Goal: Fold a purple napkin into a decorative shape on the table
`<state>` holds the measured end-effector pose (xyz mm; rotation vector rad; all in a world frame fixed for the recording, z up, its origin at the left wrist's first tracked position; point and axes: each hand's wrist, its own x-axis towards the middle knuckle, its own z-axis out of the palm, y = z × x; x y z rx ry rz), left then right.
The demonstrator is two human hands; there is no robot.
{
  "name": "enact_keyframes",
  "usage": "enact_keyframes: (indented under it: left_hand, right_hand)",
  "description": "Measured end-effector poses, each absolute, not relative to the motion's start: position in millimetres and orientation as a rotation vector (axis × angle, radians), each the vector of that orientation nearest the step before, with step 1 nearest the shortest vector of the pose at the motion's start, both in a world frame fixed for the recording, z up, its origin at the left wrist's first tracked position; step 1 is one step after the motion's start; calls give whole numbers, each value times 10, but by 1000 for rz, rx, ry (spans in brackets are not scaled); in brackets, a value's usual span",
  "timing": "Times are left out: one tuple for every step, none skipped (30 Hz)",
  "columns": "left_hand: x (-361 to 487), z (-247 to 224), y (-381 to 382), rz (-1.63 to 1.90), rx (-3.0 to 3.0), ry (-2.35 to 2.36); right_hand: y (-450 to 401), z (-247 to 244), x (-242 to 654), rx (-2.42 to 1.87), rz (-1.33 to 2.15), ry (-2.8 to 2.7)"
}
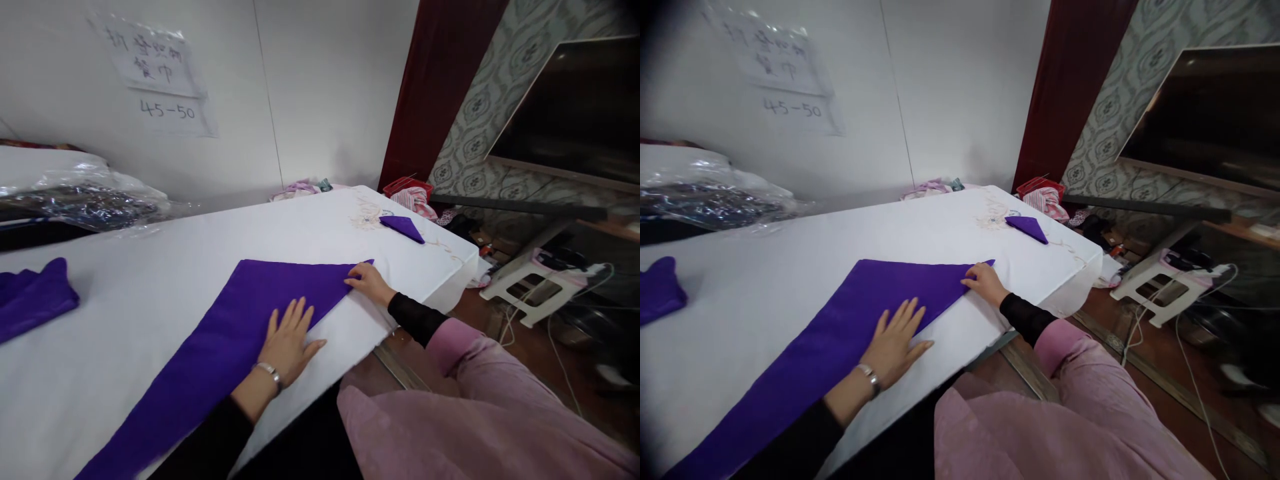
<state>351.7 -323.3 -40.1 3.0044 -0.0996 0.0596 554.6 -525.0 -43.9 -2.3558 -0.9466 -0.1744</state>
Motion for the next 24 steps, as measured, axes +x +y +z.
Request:
enact_keyframes:
  left_hand:
    - [3624, -413, -3334, 51, 2999, -167]
    - [3718, -431, -3417, 29, 2994, -226]
    - [3796, -455, -3481, 5, 2989, -260]
    - [3855, -482, -3526, -26, 2986, -274]
    - [3898, -510, -3554, -62, 2983, -278]
    - [3925, -539, -3569, -91, 2979, -274]
    - [3940, -567, -3572, -110, 2976, -270]
    - [3945, -593, -3569, -117, 2973, -270]
    - [3944, -614, -3562, -114, 2969, -274]
    - [3940, -632, -3555, -103, 2966, -282]
    - [3936, -646, -3548, -92, 2963, -288]
    - [3933, -655, -3542, -87, 2961, -293]
    - [3931, -661, -3538, -84, 2959, -297]
    - [3930, -665, -3535, -81, 2958, -298]
    - [3930, -667, -3533, -77, 2958, -299]
    - [3931, -667, -3532, -73, 2957, -301]
    - [3932, -668, -3530, -69, 2956, -302]
    - [3932, -667, -3528, -65, 2955, -303]
    - [3933, -666, -3526, -61, 2954, -302]
    - [3932, -663, -3525, -57, 2953, -301]
    - [3932, -660, -3525, -57, 2953, -300]
    - [3931, -656, -3525, -60, 2952, -299]
    - [3930, -651, -3525, -66, 2952, -298]
    - [3930, -647, -3526, -75, 2953, -298]
  right_hand:
    - [-5193, -442, 5489, -2358, -155, -960]
    - [-5147, -446, 5448, -2366, -139, -967]
    - [-5112, -453, 5423, -2381, -122, -969]
    - [-5090, -462, 5409, -2399, -100, -971]
    - [-5080, -475, 5406, -2412, -77, -974]
    - [-5081, -489, 5410, -2420, -55, -979]
    - [-5091, -504, 5421, -2421, -36, -985]
    - [-5109, -519, 5435, -2416, -24, -989]
    - [-5131, -533, 5454, -2409, -21, -990]
    - [-5156, -544, 5476, -2404, -22, -986]
    - [-5184, -553, 5502, -2400, -26, -978]
    - [-5213, -559, 5532, -2396, -29, -970]
    - [-5243, -563, 5565, -2390, -31, -959]
    - [-5274, -565, 5602, -2378, -27, -942]
    - [-5307, -566, 5642, -2363, -16, -922]
    - [-5342, -566, 5684, -2346, 1, -901]
    - [-5379, -566, 5729, -2330, 18, -881]
    - [-5418, -567, 5775, -2317, 34, -861]
    - [-5460, -569, 5822, -2309, 46, -844]
    - [-5502, -574, 5870, -2306, 55, -829]
    - [-5546, -580, 5919, -2305, 60, -813]
    - [-5589, -587, 5969, -2304, 67, -791]
    - [-5630, -595, 6020, -2305, 74, -768]
    - [-5669, -603, 6070, -2305, 82, -745]
